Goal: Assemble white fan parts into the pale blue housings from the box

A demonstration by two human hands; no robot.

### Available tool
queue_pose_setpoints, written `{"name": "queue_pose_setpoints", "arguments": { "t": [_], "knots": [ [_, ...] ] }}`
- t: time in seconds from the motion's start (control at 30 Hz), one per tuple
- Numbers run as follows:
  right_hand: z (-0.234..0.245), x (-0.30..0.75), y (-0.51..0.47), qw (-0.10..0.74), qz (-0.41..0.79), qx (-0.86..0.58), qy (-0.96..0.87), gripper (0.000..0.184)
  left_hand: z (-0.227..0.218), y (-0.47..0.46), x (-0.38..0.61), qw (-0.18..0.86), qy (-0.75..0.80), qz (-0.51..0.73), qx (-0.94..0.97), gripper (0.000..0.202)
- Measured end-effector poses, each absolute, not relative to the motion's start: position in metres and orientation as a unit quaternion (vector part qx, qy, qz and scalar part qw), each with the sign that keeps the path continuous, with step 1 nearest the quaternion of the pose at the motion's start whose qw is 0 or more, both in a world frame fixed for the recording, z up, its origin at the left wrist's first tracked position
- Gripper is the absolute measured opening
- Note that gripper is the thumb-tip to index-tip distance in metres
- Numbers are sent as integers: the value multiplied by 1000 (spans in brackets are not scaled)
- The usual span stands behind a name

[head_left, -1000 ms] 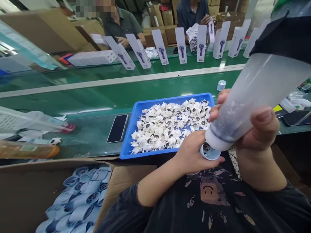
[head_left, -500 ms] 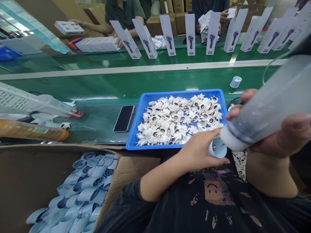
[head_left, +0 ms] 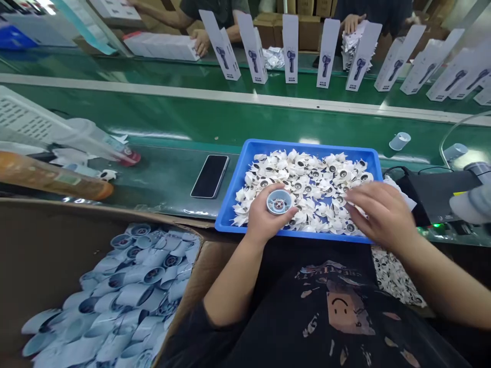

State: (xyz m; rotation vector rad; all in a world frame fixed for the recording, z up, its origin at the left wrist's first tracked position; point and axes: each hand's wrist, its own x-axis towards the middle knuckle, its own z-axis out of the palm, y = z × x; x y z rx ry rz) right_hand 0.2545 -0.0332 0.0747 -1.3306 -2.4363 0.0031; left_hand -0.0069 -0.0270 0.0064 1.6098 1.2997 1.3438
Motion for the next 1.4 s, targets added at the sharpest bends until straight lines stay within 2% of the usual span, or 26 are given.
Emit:
{"name": "queue_pose_setpoints", "arguments": {
  "t": [0.07, 0.2, 0.33, 0.5, 0.63, 0.8, 0.9, 1.03, 1.1, 1.17, 1.27, 1.33, 1.4],
  "knots": [
    [64, 241, 2, 39, -7, -507, -861, 21, 8, -28, -5, 351, 501, 510, 605, 55],
    [50, 224, 54, -116, -5, -510, -853, 18, 9, -28, -4, 371, 498, 497, 606, 56],
    [53, 215, 59, -182, -1, -490, -852, 28, 8, -24, 0, 370, 483, 497, 619, 53],
    [56, 208, 50, -202, 25, -499, -842, 29, 8, -16, 5, 392, 473, 508, 604, 51],
    [50, 210, 49, -151, 62, -531, -831, 29, 6, -9, 5, 412, 473, 497, 599, 50],
    [59, 231, 25, 19, 154, -541, -826, 25, -3, -12, -1, 361, 486, 526, 597, 52],
    [64, 245, -4, 130, 257, -497, -818, 35, 2, -28, 6, 274, 452, 533, 661, 59],
    [64, 251, -40, 241, 322, -467, -788, 53, 24, -49, 31, 224, 396, 435, 777, 57],
    [67, 249, -56, 279, 321, -465, -776, 50, 34, -54, 42, 211, 392, 386, 808, 49],
    [75, 247, -71, 301, 291, -466, -779, 36, 41, -57, 48, 191, 385, 359, 828, 46],
    [87, 242, -87, 294, 178, -473, -812, 21, 43, -61, 53, 158, 375, 351, 843, 41],
    [92, 239, -93, 278, 115, -470, -830, 20, 43, -63, 55, 143, 381, 348, 845, 37],
    [94, 238, -93, 268, 104, -460, -840, 19, 41, -65, 56, 136, 392, 342, 843, 34]
  ]
}}
